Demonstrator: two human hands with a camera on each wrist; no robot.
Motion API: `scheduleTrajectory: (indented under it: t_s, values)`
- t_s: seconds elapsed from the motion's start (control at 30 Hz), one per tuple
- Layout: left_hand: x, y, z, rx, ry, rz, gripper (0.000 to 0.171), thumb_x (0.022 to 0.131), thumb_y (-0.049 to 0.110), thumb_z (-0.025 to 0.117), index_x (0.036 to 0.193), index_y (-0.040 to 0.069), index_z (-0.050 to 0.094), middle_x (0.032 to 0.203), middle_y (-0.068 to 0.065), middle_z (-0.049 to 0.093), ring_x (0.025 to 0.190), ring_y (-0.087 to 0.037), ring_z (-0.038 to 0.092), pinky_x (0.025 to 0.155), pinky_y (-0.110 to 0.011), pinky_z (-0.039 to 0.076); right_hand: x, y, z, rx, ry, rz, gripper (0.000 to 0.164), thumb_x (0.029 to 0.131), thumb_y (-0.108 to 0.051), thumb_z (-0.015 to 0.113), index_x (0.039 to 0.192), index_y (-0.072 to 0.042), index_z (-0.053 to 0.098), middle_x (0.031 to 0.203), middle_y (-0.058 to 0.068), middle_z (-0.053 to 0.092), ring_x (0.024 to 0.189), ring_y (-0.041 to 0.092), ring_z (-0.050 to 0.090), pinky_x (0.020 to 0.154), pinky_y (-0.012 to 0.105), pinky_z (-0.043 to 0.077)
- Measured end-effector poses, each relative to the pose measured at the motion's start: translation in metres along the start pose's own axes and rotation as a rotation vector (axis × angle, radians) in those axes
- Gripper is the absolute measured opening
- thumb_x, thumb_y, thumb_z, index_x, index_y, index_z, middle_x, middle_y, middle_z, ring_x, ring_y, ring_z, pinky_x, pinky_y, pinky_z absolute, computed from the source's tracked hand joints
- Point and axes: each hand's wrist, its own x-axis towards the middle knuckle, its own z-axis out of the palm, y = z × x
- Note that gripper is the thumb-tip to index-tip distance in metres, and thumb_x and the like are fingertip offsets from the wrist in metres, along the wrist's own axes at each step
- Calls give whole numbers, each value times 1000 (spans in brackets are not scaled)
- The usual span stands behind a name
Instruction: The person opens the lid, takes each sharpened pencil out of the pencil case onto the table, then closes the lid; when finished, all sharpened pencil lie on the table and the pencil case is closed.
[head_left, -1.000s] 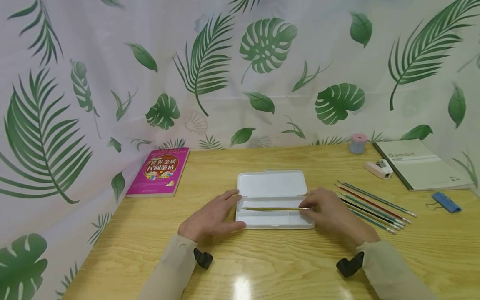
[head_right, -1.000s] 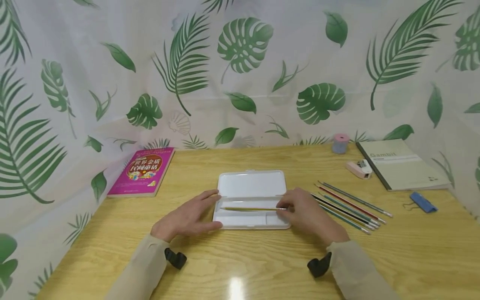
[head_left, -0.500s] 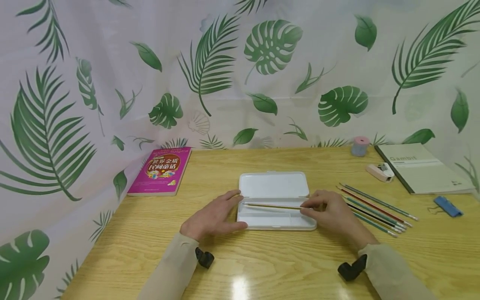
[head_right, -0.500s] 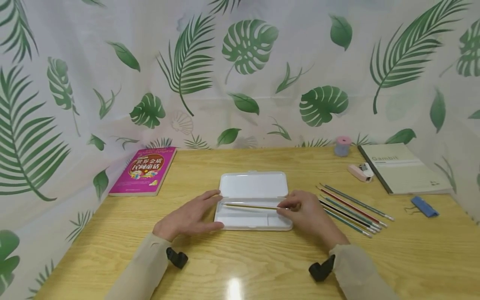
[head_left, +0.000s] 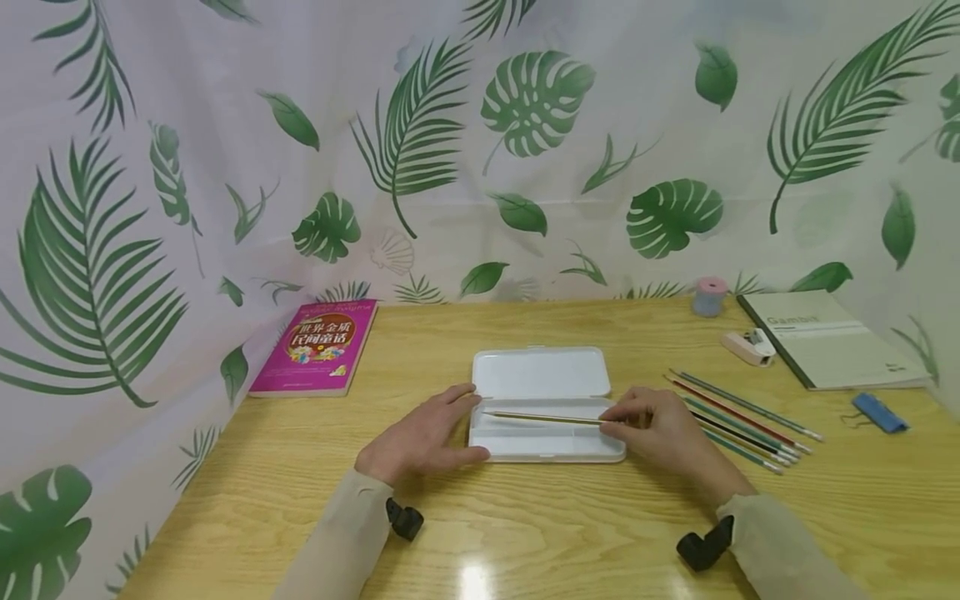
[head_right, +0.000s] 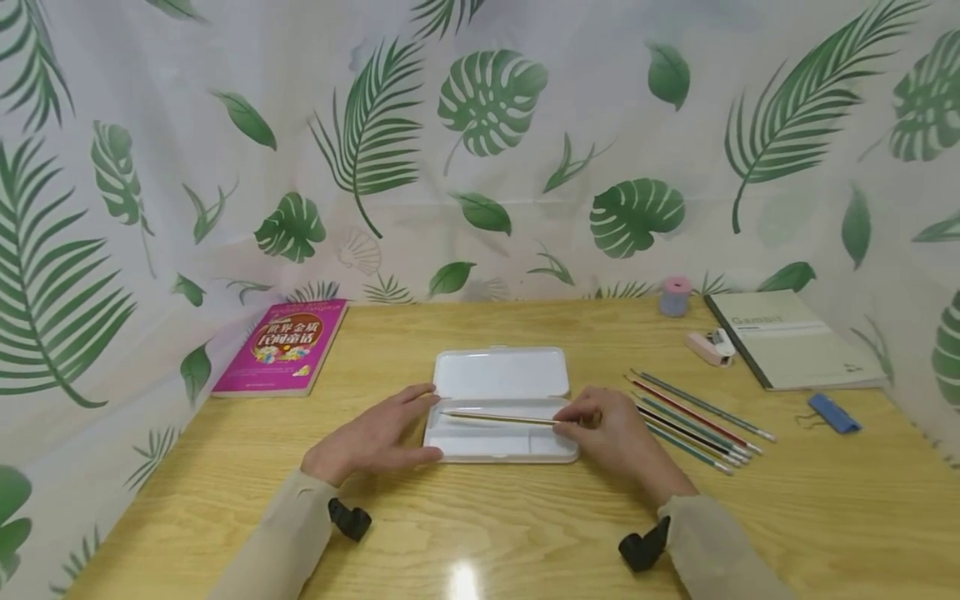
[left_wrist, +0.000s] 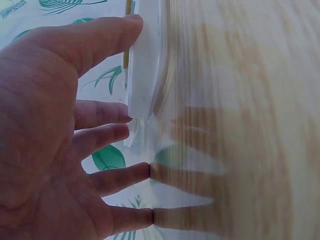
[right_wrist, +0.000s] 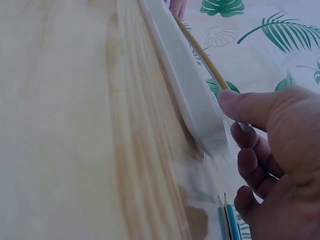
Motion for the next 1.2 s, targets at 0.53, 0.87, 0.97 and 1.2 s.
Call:
scheduleTrajectory:
  t_s: [0.53, 0.87, 0.97, 1.2]
  values:
    - [0, 2, 0, -16, 3, -8, 81, 90, 54, 68, 153, 11, 39, 161, -7, 29, 144, -28, 33, 117, -43, 32, -28, 3, -38, -59, 58, 93, 12, 91, -26, 75, 97, -17, 80, 95, -2, 68, 86, 22, 57, 64, 24, 48]
    - [-1, 0, 1, -33, 12, -2, 82, 89, 53, 69, 153, 10, 40, 160, -7, 31, 143, -28, 34, 116, -44, 33, -48, 13, -62, -101, 110, 124, 12, 90, -24, 76, 98, -16, 80, 95, 1, 69, 81, 7, 57, 61, 23, 50]
    - [0, 0, 1, -32, 17, 7, 82, 89, 53, 69, 152, 9, 40, 160, -8, 31, 143, -29, 35, 116, -44, 33, -55, 18, -70, -110, 125, 135, 12, 90, -24, 76, 98, -15, 79, 94, 1, 69, 76, 10, 58, 57, 24, 48]
    - [0, 3, 1, -28, 20, 12, 81, 89, 53, 69, 152, 9, 40, 160, -9, 31, 143, -30, 34, 116, -44, 33, -79, 29, -92, -161, 195, 165, 12, 89, -22, 77, 97, -13, 80, 89, 0, 69, 65, 12, 52, 50, 24, 42]
